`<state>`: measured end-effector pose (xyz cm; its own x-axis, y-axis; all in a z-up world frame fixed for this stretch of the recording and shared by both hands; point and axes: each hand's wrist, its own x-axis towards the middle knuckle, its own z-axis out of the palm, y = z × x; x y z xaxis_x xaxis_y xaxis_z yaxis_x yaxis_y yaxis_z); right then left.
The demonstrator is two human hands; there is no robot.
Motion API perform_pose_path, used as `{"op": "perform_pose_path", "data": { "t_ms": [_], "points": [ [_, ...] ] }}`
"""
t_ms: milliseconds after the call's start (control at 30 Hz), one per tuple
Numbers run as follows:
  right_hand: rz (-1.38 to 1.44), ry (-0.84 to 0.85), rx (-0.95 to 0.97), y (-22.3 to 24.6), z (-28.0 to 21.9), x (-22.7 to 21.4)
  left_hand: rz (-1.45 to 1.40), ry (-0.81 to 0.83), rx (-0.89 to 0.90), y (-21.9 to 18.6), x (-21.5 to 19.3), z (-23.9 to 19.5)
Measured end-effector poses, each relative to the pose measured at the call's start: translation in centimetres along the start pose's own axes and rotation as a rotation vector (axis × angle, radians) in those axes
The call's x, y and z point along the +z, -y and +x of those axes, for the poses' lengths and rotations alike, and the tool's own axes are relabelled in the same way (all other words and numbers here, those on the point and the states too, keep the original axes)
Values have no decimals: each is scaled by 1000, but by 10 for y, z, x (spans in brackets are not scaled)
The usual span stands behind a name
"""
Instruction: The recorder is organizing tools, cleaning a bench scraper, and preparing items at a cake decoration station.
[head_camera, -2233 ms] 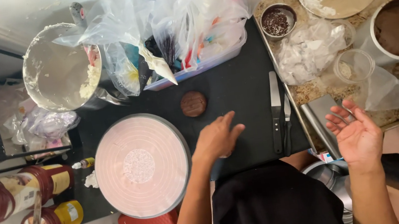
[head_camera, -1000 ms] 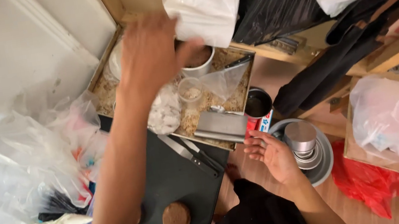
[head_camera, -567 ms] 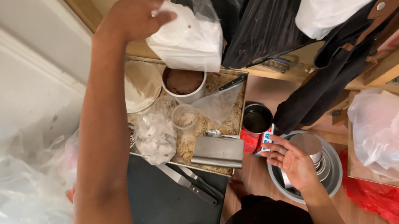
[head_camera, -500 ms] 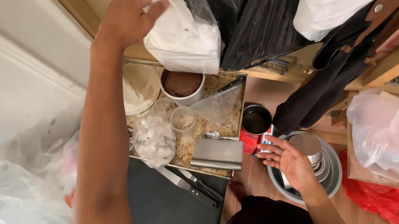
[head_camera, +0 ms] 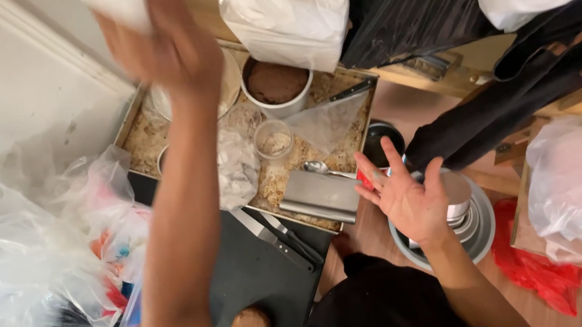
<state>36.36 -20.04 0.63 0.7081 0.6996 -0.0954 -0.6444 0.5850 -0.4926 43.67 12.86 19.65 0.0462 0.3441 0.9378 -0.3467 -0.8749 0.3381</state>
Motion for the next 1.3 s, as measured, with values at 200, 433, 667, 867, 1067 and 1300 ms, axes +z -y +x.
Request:
{"op": "perform_pose_path", "data": {
  "t_ms": [200,433,667,867,1067,1300],
  "points": [
    [491,260,-7,-4,-4,1,-140,1022,-28,-118,-80,-136],
    [80,-77,211,-24,-15,42,-142,1107,-371,-114,-130,-247],
    [266,88,418,-47,-20,35,-135,1076,-1210,-108,-140,-304],
    [-27,104,347,-30,-4,39,-322,328,-1447,-123,-148,-287],
    [-547,-103,58,-80,-2,1,-216,509,-1431,-180,-130,-291],
    [-1736,-151,-190,-93,12,-20,-698,33,-1998,-176,-150,-348]
  ]
}}
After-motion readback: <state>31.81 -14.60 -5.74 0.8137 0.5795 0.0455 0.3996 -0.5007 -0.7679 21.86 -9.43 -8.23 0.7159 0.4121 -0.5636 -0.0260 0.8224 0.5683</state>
